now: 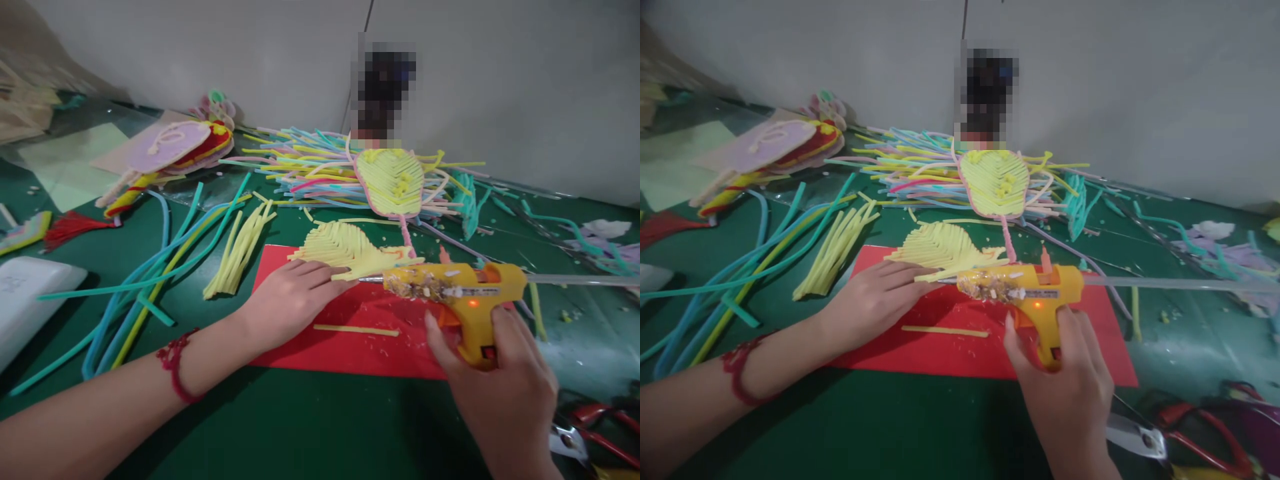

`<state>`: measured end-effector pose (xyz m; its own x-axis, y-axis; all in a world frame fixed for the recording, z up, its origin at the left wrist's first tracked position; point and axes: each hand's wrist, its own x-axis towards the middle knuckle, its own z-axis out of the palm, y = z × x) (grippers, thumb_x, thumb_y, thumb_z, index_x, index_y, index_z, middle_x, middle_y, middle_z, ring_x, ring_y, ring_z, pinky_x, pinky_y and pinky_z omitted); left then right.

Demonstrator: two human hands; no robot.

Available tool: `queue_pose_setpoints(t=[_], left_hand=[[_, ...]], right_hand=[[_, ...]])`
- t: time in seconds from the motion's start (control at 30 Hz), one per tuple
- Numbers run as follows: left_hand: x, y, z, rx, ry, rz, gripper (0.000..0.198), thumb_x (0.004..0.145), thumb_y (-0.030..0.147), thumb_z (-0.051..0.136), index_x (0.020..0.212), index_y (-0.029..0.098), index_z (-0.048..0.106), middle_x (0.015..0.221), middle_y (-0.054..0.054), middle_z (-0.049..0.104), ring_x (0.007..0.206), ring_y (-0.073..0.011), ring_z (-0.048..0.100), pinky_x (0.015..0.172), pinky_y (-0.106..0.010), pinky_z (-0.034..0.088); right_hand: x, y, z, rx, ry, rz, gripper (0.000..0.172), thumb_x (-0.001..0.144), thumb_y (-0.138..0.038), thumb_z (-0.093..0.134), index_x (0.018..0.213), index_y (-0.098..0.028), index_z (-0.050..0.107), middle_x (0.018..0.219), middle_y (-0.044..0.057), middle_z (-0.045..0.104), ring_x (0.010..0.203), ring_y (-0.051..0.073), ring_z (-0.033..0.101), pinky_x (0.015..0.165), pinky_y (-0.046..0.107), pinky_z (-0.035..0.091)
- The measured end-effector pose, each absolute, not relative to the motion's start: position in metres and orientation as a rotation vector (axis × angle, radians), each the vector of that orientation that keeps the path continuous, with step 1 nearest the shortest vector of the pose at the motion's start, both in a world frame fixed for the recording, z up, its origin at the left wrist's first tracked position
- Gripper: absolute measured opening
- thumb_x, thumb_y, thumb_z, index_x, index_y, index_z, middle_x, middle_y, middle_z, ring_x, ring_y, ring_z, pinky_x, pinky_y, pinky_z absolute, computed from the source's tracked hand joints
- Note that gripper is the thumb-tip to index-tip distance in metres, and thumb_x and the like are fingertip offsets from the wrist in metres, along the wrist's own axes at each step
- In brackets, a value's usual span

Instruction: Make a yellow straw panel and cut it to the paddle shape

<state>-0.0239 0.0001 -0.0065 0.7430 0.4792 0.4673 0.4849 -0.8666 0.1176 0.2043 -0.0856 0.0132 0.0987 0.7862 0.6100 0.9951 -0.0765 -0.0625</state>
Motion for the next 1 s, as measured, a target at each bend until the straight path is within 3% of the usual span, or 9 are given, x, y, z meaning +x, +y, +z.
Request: queue_pose_setpoints(t=[0.3, 0.5, 0.67, 1.0], left_hand=[[-0.0255, 0.0, -0.0076, -2.957, -0.805, -0.745, 0.028, 0.094, 0.014, 0.038, 0.112, 0.014, 0.06, 0.112, -0.01, 0.068, 0.102, -0.0192, 0.063, 0.087, -0.033, 0.052], [-0.0248, -0.0005, -0.0056, -2.953, -0.811, -0.744, 0.028, 0.094, 0.014, 0.039, 0.112, 0.016, 0.06, 0.112, -0.008, 0.068, 0.101, -0.019, 0.064, 0.086, -0.032, 0.052], [-0.0245, -0.0004, -0.0067, -2.933, -0.806, -0.762, 0.028, 0.094, 0.013, 0.038, 0.11, 0.015, 0.061, 0.108, -0.008, 0.07, 0.098, -0.0187, 0.064, 0.083, -0.031, 0.052], [-0.0245, -0.0002, -0.0084, -2.936, -0.803, -0.756, 0.029, 0.093, 0.013, 0.039, 0.115, 0.015, 0.059, 0.11, -0.008, 0.069, 0.099, -0.0186, 0.064, 0.084, -0.031, 0.052]], right_hand=[[0.2042, -0.0833, 0.0138, -1.891, -1.773, -0.585, 0.028, 0.079, -0.045, 0.057, 0.072, -0.018, 0.052, 0.065, 0.004, 0.055, 0.054, 0.017, 0.055, 0.04, 0.026, 0.037], [0.2053, -0.0843, 0.0099, -1.854, -1.777, -0.637, 0.026, 0.08, -0.042, 0.058, 0.079, -0.016, 0.055, 0.069, 0.005, 0.057, 0.056, 0.017, 0.058, 0.045, 0.025, 0.045], [0.2066, -0.0834, 0.0114, -1.862, -1.798, -0.64, 0.028, 0.079, -0.043, 0.06, 0.074, -0.017, 0.052, 0.067, 0.006, 0.057, 0.057, 0.019, 0.06, 0.04, 0.026, 0.039], [0.2057, -0.0858, 0.0104, -1.883, -1.786, -0.599, 0.022, 0.081, -0.039, 0.059, 0.079, -0.018, 0.053, 0.071, 0.006, 0.057, 0.059, 0.018, 0.059, 0.046, 0.026, 0.04]])
